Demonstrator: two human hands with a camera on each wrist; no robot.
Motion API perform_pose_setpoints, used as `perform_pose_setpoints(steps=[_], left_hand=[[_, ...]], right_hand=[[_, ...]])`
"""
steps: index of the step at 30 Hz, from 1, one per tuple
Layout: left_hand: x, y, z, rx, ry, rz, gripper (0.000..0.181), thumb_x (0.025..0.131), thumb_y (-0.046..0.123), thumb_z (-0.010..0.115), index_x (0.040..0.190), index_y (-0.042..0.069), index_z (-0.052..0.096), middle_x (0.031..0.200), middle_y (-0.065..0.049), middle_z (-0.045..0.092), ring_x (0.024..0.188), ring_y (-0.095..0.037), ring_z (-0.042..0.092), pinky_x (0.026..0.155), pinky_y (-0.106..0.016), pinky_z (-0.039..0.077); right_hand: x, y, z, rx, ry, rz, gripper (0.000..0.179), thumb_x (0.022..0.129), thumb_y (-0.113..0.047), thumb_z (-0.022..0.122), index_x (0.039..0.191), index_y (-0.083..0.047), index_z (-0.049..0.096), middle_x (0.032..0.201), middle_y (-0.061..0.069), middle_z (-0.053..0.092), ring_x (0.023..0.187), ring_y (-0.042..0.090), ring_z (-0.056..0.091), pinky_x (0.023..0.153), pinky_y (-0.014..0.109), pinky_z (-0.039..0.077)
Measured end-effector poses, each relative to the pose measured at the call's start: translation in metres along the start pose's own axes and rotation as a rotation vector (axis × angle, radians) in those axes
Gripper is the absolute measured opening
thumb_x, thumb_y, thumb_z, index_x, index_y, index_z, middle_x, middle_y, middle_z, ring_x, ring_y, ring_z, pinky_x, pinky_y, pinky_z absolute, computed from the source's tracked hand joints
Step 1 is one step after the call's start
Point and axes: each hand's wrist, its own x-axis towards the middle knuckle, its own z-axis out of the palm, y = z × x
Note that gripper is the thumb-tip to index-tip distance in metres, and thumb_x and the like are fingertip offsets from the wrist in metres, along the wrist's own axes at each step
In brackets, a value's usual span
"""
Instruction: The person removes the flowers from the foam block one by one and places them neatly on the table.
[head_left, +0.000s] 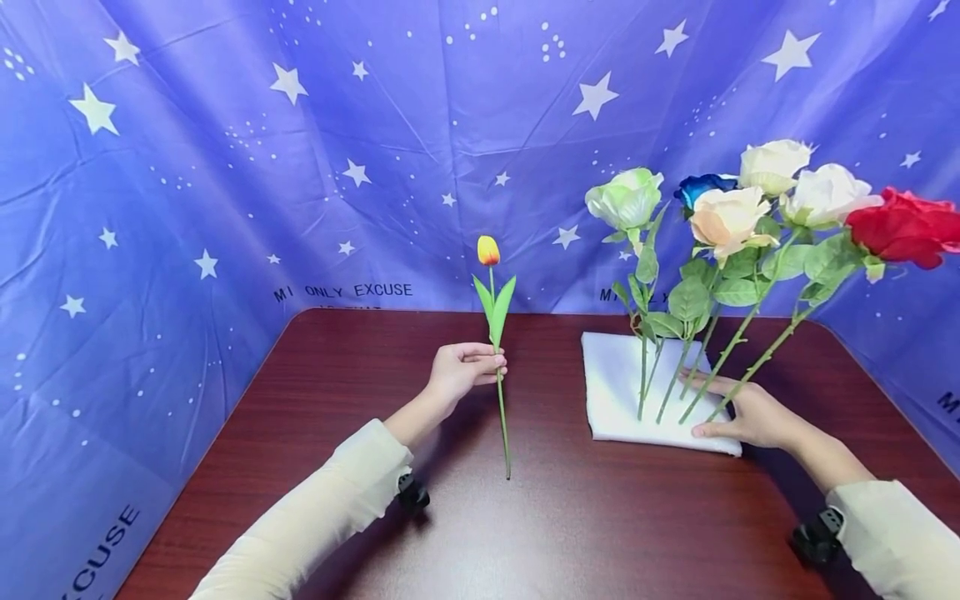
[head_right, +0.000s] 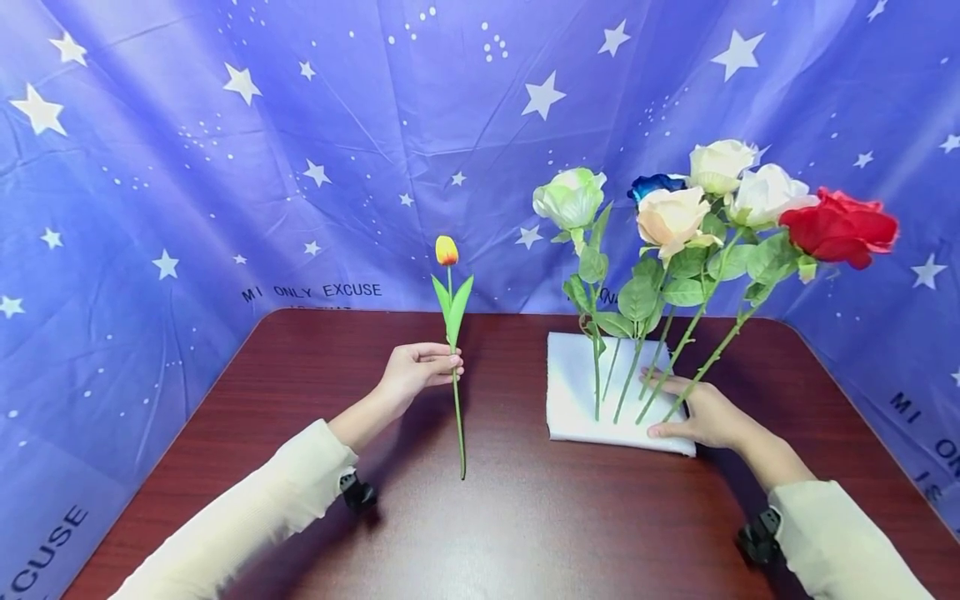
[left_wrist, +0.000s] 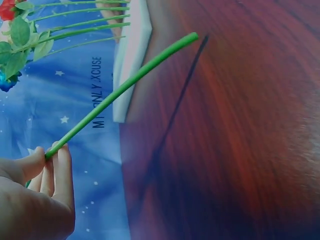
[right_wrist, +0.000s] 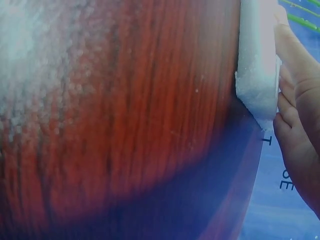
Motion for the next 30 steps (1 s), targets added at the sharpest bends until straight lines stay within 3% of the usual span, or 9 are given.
perform_pose_setpoints(steps=[3, 8, 13, 15, 20, 23, 30], left_hand=[[-0.001, -0.004, -0.006, 0.02, -0.005, -0.034, 0.026, 0.082, -0.009, 0.067, 0.108, -0.015, 0.064, 0.079, -0.007, 0.074, 0.066, -0.011, 0.07, 0.073, -0.032, 0.063], [-0.005, -0.011, -0.017, 0.045, -0.007, -0.074, 0.027, 0.083, -0.009, 0.065, 0.109, -0.015, 0.064, 0.089, -0.014, 0.075, 0.066, -0.01, 0.07, 0.071, -0.029, 0.063], [-0.009, -0.017, -0.025, 0.073, -0.035, -0.105, 0.03, 0.084, -0.009, 0.064, 0.112, -0.017, 0.061, 0.106, -0.027, 0.07, 0.069, -0.011, 0.071, 0.074, -0.03, 0.062], [-0.01, -0.019, -0.029, 0.089, -0.047, -0.117, 0.031, 0.084, -0.008, 0.064, 0.113, -0.018, 0.061, 0.1, -0.023, 0.073, 0.069, -0.011, 0.071, 0.074, -0.03, 0.062], [-0.013, -0.027, -0.043, 0.121, -0.06, -0.154, 0.03, 0.085, -0.006, 0.064, 0.113, -0.016, 0.061, 0.089, -0.012, 0.075, 0.07, -0.01, 0.071, 0.074, -0.028, 0.062], [-0.016, -0.031, -0.053, 0.121, -0.046, -0.154, 0.029, 0.085, -0.006, 0.064, 0.113, -0.017, 0.06, 0.092, -0.013, 0.075, 0.071, -0.011, 0.071, 0.074, -0.028, 0.062], [-0.024, -0.034, -0.076, 0.138, -0.002, -0.172, 0.031, 0.085, -0.003, 0.066, 0.113, -0.017, 0.06, 0.079, -0.003, 0.074, 0.068, -0.009, 0.071, 0.071, -0.025, 0.062]], right_hand=[[0.0, 0.002, 0.001, 0.005, 0.004, -0.004, 0.074, 0.056, -0.024, 0.091, 0.119, 0.001, 0.064, 0.117, 0.019, 0.069, 0.125, -0.028, 0.025, 0.1, -0.01, 0.019], [0.001, 0.004, 0.002, 0.012, 0.014, -0.02, 0.074, 0.056, -0.025, 0.091, 0.12, 0.001, 0.064, 0.129, -0.002, 0.062, 0.126, -0.027, 0.026, 0.101, -0.009, 0.02], [-0.001, 0.005, 0.003, 0.004, 0.016, -0.017, 0.074, 0.056, -0.025, 0.091, 0.121, -0.002, 0.064, 0.126, 0.002, 0.064, 0.125, -0.027, 0.026, 0.1, -0.01, 0.019], [-0.002, 0.005, 0.002, 0.008, 0.017, -0.013, 0.074, 0.056, -0.025, 0.091, 0.121, -0.003, 0.064, 0.127, 0.0, 0.064, 0.125, -0.028, 0.026, 0.1, -0.01, 0.019], [-0.005, 0.006, 0.002, 0.029, 0.023, -0.015, 0.074, 0.056, -0.025, 0.09, 0.122, -0.004, 0.064, 0.134, -0.022, 0.047, 0.126, -0.027, 0.026, 0.101, -0.009, 0.019], [-0.005, 0.006, 0.002, 0.031, 0.025, -0.018, 0.075, 0.056, -0.024, 0.09, 0.123, -0.004, 0.064, 0.134, -0.022, 0.046, 0.126, -0.027, 0.026, 0.101, -0.009, 0.02], [-0.004, 0.006, 0.003, 0.023, 0.027, -0.018, 0.076, 0.056, -0.026, 0.09, 0.124, -0.004, 0.063, 0.135, -0.019, 0.047, 0.126, -0.026, 0.025, 0.101, -0.009, 0.019]])
